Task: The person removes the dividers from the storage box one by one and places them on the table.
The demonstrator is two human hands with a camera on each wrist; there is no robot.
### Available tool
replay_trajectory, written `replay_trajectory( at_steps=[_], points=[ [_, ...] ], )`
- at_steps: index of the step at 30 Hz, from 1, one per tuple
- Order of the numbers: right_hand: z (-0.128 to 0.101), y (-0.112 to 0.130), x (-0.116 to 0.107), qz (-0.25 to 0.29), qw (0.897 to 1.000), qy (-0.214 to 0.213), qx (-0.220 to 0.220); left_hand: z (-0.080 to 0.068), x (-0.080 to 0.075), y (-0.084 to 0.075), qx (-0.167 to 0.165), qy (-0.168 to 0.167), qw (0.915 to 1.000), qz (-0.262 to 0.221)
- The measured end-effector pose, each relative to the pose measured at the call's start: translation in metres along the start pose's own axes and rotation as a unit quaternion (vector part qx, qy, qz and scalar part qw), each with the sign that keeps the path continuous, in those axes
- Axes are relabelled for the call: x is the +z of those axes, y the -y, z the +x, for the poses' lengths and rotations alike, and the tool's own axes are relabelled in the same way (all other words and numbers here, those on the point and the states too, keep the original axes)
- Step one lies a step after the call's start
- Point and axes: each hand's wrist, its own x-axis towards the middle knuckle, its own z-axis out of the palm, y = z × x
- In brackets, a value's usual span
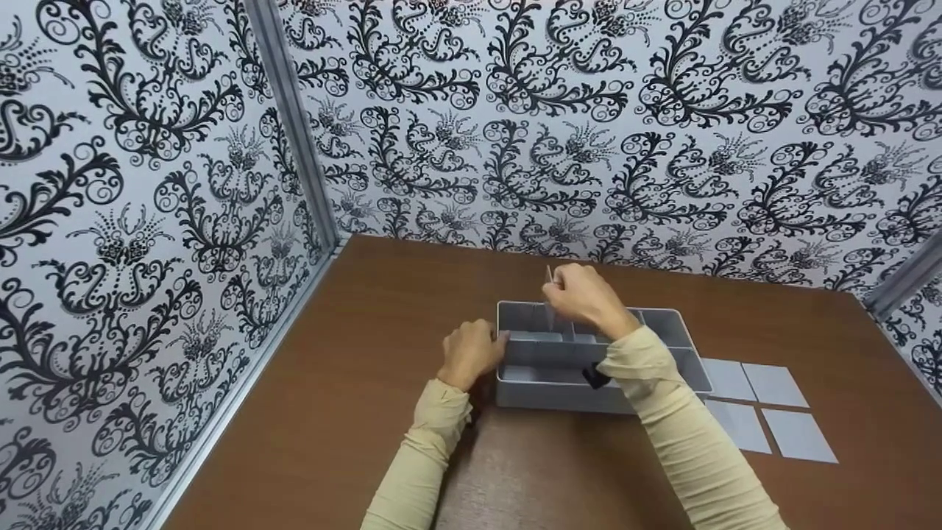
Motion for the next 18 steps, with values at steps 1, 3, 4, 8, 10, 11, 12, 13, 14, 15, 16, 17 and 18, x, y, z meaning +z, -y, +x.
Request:
replay_trajectory(
  at_steps=[1,3,4,8,10,11,12,13,14,15,16,17,18],
  points=[
    [-0.003,-0.001,-0.002,-0.003,1.0,-0.005,-0.004,0.0,0.0,0.0,0.002,-0.001,1.0,-0.001],
    [-0.008,-0.002,-0.006,-0.003,1.0,-0.007,0.0,-0.001,0.001,-0.001,0.003,-0.001,1.0,-0.002],
    [-0.011,-0.003,-0.009,-0.004,1.0,-0.008,0.002,-0.001,0.001,-0.002,0.003,-0.001,1.0,-0.003],
    [-0.023,-0.006,-0.018,0.0,1.0,0.0,0.018,-0.002,0.002,-0.002,0.005,0.004,1.0,-0.006],
    [-0.029,-0.008,-0.022,0.001,1.0,0.0,0.021,-0.002,0.001,-0.001,0.006,0.007,0.9999,-0.007],
    [-0.031,-0.009,-0.024,0.002,1.0,-0.003,0.021,-0.002,0.001,-0.001,0.006,0.008,0.9999,-0.007],
    [-0.034,-0.011,-0.026,0.001,1.0,-0.007,0.019,-0.001,0.001,-0.001,0.006,0.009,0.9999,-0.008],
    [-0.036,-0.012,-0.028,0.0,1.0,-0.01,0.018,-0.001,0.001,0.0,0.006,0.01,0.9999,-0.008],
    [-0.038,-0.013,-0.03,-0.003,1.0,-0.015,0.015,-0.001,0.0,0.0,0.007,0.01,0.9999,-0.009],
    [-0.041,-0.014,-0.032,-0.006,1.0,-0.018,0.012,-0.001,0.0,0.0,0.006,0.01,0.9999,-0.01],
    [-0.043,-0.016,-0.034,-0.01,1.0,-0.021,0.011,-0.001,-0.001,0.001,0.006,0.011,0.9999,-0.009],
    [-0.046,-0.017,-0.036,-0.015,1.0,-0.023,0.009,-0.001,-0.001,0.002,0.005,0.011,0.9999,-0.009],
    [-0.048,-0.019,-0.038,-0.02,0.999,-0.024,0.008,0.0,-0.002,0.002,0.006,0.01,0.9999,-0.009]
  ],
)
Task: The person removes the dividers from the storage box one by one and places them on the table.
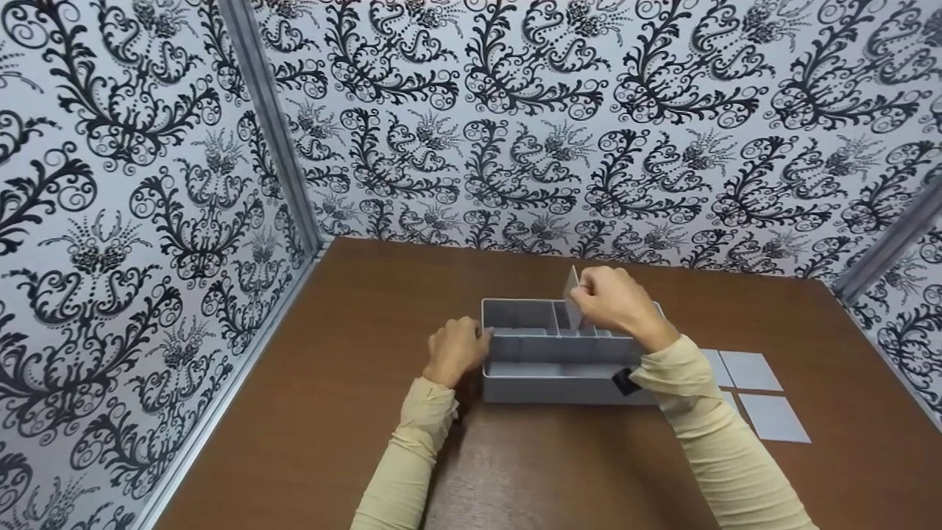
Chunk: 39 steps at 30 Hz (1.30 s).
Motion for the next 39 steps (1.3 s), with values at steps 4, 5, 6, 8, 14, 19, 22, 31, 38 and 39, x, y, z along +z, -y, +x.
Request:
replay_trajectory(
  at_steps=[4,5,6,8,14,19,22,31,38,39],
  points=[
    [-0.013,-0.012,-0.012,-0.016,1.0,-0.012,-0.002,0.001,-0.002,0.001,0.0,-0.004,1.0,0.0],
    [-0.017,-0.015,-0.016,-0.017,1.0,-0.015,-0.001,0.001,-0.003,0.001,0.001,-0.006,1.0,0.0],
    [-0.021,-0.018,-0.02,-0.018,1.0,-0.018,0.0,0.001,-0.003,0.002,0.002,-0.007,1.0,0.0],
    [-0.03,-0.025,-0.028,-0.018,1.0,-0.025,-0.003,0.001,-0.005,0.003,0.004,-0.003,1.0,-0.002],
    [-0.062,-0.056,-0.053,-0.005,1.0,-0.026,0.011,0.001,-0.005,0.007,0.004,0.001,1.0,-0.001],
    [-0.089,-0.089,-0.07,0.017,0.999,-0.003,0.049,0.002,-0.003,0.008,0.002,0.008,1.0,-0.002],
    [-0.104,-0.108,-0.076,0.004,0.998,0.003,0.06,0.002,-0.003,0.007,-0.002,0.014,0.9999,0.001],
    [-0.15,-0.149,-0.069,-0.002,0.993,0.072,0.094,0.0,0.0,0.002,-0.005,0.023,0.9997,-0.001],
    [-0.189,-0.163,-0.046,0.027,0.991,0.105,0.083,-0.002,0.003,-0.001,0.002,0.024,0.9997,0.002],
    [-0.194,-0.165,-0.043,0.046,0.989,0.112,0.082,-0.002,0.003,-0.002,0.004,0.022,0.9997,0.003]
  ],
)
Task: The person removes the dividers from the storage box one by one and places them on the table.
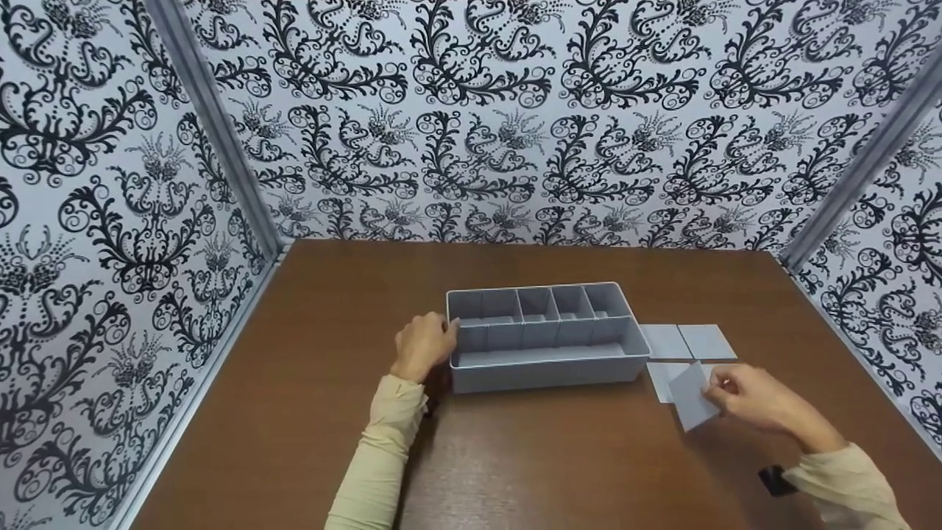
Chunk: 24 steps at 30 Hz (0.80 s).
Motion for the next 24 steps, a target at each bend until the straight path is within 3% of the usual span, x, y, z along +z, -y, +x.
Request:
replay_trajectory(
  at_steps=[5,8,13,24],
  points=[
    [-0.007,-0.009,0.016,0.083,0.996,0.034,-0.007,0.0,-0.003,0.0,0.008,-0.002,0.9999,0.007],
    [-0.01,-0.015,0.023,0.098,0.994,0.04,-0.008,0.0,-0.003,0.0,0.004,-0.001,1.0,0.007],
    [-0.013,-0.028,0.028,0.078,0.996,0.039,0.011,0.001,-0.002,0.0,-0.001,0.0,1.0,0.005],
    [-0.017,-0.051,0.025,0.023,0.991,0.095,0.089,0.001,-0.001,0.0,-0.006,0.001,1.0,0.005]
  ],
)
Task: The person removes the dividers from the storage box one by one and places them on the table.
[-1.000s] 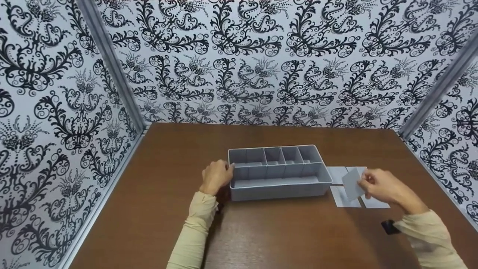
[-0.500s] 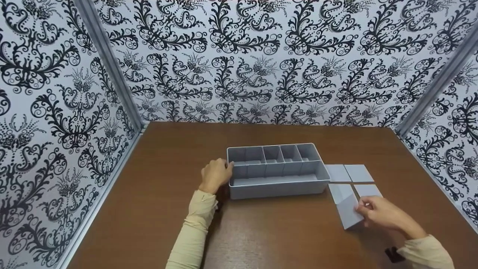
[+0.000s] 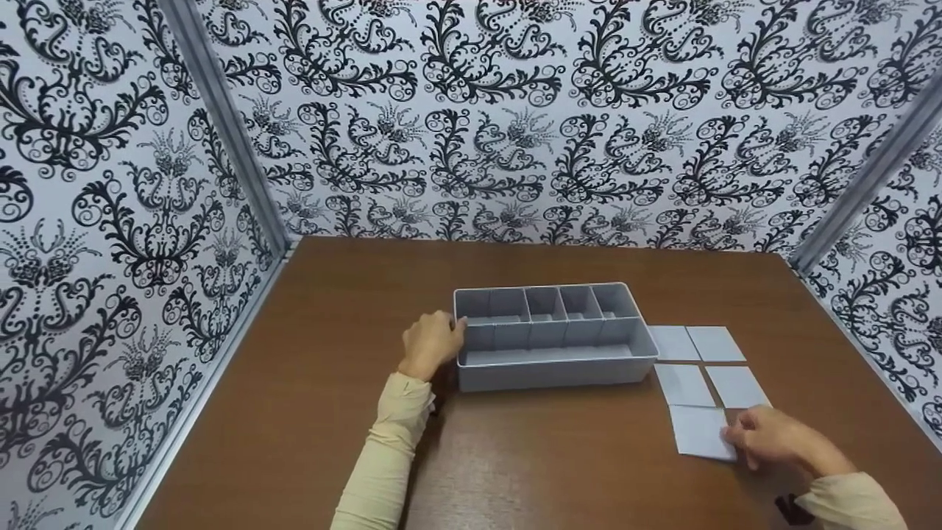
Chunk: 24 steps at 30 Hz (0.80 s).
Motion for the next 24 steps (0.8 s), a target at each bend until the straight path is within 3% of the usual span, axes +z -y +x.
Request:
replay_trajectory(
  at_steps=[4,9,17,24],
  points=[
    [0.006,0.014,-0.011,-0.042,0.999,-0.007,0.017,0.0,0.002,0.001,-0.002,-0.004,1.0,0.002],
    [0.023,0.056,-0.025,-0.111,0.99,-0.064,-0.052,-0.002,0.001,0.0,-0.003,0.002,1.0,-0.002],
    [0.063,0.147,-0.039,-0.127,0.982,-0.07,-0.124,-0.001,-0.001,0.0,-0.014,0.007,0.9999,0.005],
    [0.097,0.194,-0.043,-0.125,0.977,-0.073,-0.157,0.0,0.0,-0.002,-0.013,0.015,0.9998,0.006]
  ],
)
